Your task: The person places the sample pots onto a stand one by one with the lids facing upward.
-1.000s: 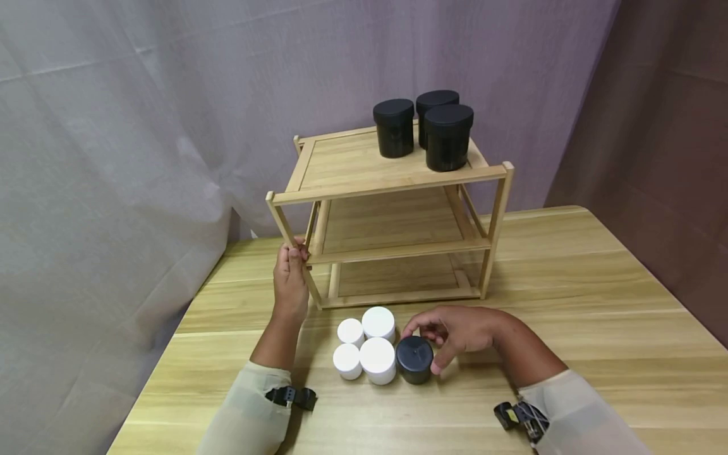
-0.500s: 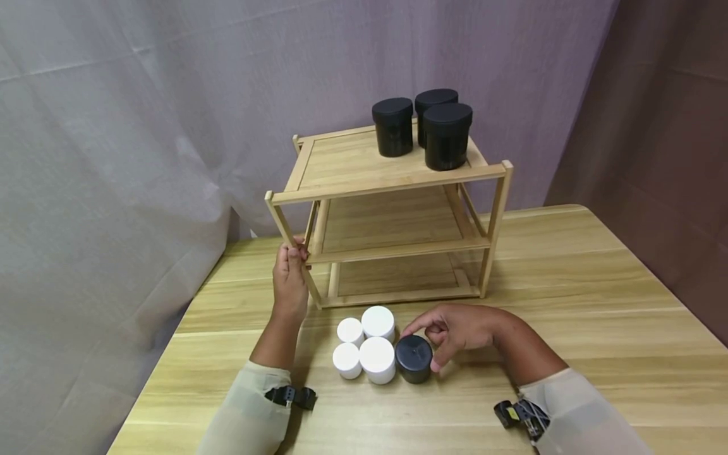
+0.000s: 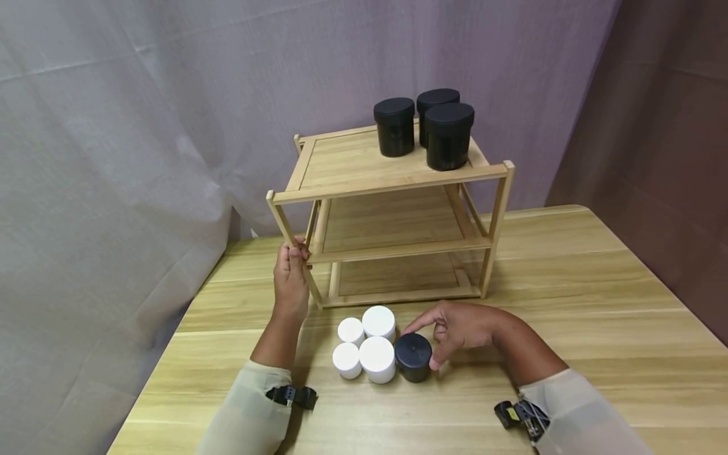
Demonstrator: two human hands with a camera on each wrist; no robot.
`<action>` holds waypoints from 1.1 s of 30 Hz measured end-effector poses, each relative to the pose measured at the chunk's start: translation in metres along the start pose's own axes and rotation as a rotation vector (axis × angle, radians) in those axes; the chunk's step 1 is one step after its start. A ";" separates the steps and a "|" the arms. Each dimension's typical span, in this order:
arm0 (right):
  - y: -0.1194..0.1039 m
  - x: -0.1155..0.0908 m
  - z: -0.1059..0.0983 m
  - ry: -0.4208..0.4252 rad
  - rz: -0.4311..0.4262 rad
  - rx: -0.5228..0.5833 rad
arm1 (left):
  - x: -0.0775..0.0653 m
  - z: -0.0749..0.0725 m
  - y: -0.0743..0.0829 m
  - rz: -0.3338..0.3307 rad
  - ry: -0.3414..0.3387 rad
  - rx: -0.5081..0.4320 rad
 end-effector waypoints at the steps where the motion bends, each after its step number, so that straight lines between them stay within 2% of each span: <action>1: 0.000 0.000 0.000 -0.002 -0.001 0.004 | 0.000 0.000 0.000 0.000 0.000 -0.002; 22: -0.002 0.000 0.000 -0.015 -0.039 0.036 | 0.000 0.000 0.000 0.002 -0.011 -0.002; 33: -0.011 -0.004 -0.003 0.014 -0.074 0.077 | 0.000 0.000 -0.001 0.005 -0.016 0.001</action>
Point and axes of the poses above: each hand's wrist, its own x-axis towards the middle knuckle, its own z-axis out of the palm, y = z × x, the point moved 6 cm from there along x, towards the middle knuckle, and after that the axes turned 9 degrees about y, right-handed, at the moved point
